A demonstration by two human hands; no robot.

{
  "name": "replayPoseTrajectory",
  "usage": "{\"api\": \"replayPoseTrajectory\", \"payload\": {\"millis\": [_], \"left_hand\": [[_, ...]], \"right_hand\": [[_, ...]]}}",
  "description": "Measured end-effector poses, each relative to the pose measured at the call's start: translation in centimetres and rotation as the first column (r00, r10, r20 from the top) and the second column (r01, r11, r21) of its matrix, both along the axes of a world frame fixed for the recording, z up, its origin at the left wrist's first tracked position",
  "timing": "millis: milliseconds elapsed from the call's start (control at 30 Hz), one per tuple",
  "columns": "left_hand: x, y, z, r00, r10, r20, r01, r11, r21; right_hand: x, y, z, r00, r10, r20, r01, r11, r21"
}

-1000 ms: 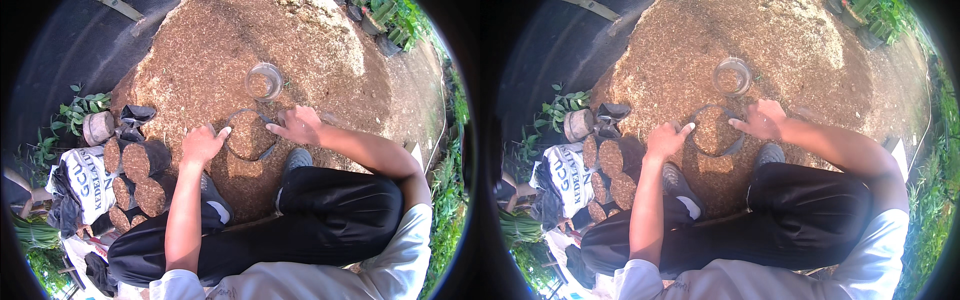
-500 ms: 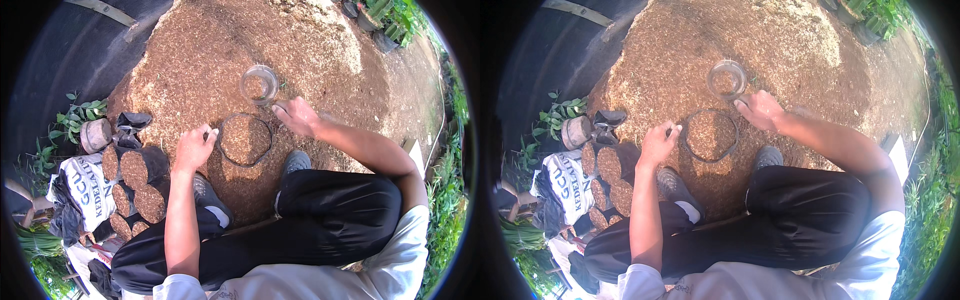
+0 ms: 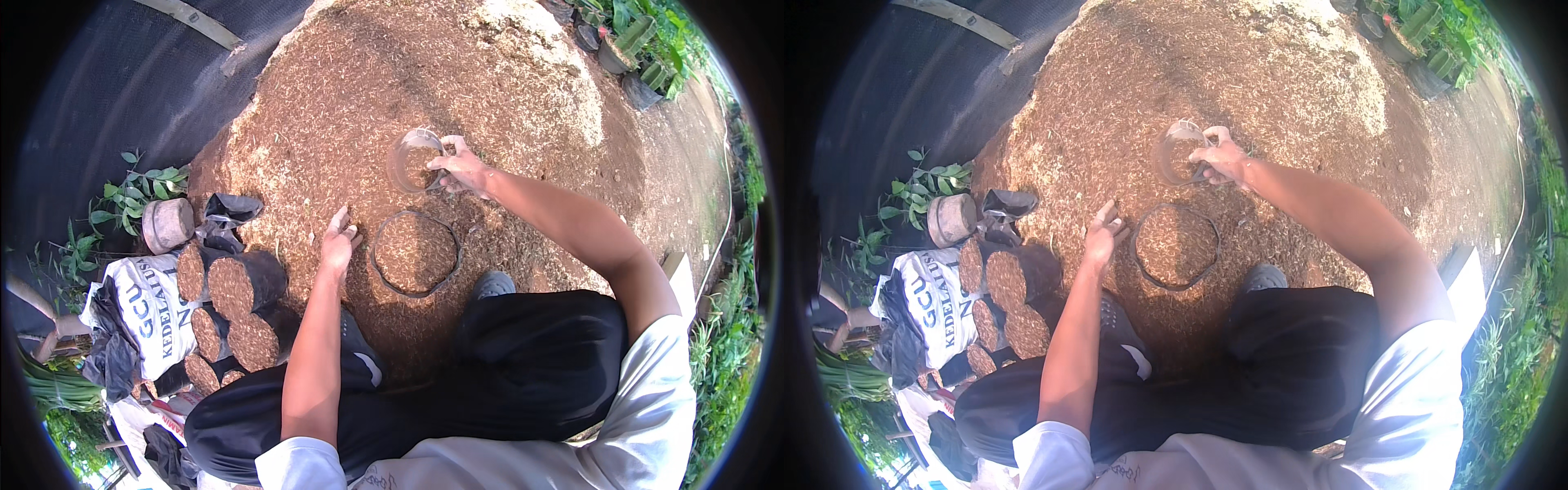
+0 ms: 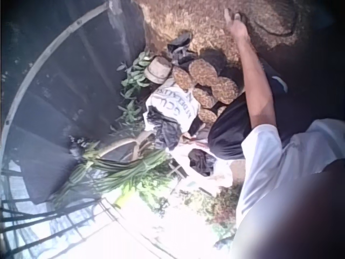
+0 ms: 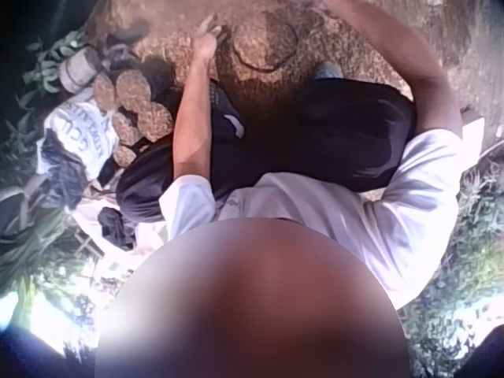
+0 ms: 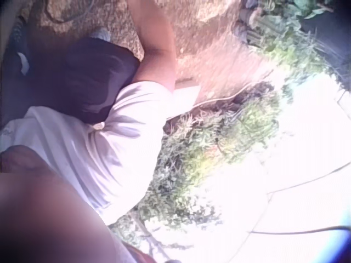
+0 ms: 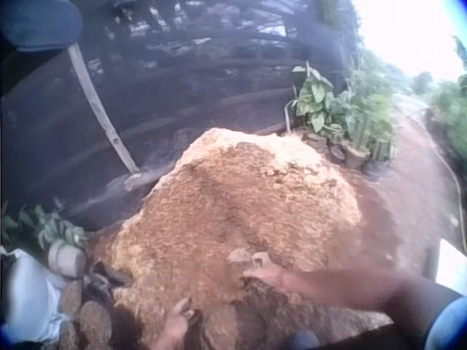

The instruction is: The person scoops grain from a large pile into small black plastic bags using a cylindrical container. They pack the grain into the bags, arrange them on the ground, and occasionally retrieve new bags from a nearby sack.

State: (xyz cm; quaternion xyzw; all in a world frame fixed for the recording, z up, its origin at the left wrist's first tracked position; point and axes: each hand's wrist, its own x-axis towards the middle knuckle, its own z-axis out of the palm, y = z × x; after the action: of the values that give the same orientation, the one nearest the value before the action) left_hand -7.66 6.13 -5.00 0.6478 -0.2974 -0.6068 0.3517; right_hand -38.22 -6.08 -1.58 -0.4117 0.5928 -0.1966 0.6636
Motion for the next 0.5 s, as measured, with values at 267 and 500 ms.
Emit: {"api": "replayPoseTrajectory", "payload": {"millis": [267, 500], "left_hand": [[-3.0, -4.8, 0.2, 0.977, -0.129, 0.168, 0.161, 0.968, -0.195], [-3.9, -5.9, -0.4, 0.646, -0.382, 0.661, 0.283, 0.924, 0.258]], "right_hand": [[1.0, -2.2, -1.5, 0.959, -0.050, -0.280, -0.076, 0.903, -0.422], [1.4, 0.6, 1.2, 0.634, 0.010, -0.773, -0.430, 0.836, -0.341]]}}
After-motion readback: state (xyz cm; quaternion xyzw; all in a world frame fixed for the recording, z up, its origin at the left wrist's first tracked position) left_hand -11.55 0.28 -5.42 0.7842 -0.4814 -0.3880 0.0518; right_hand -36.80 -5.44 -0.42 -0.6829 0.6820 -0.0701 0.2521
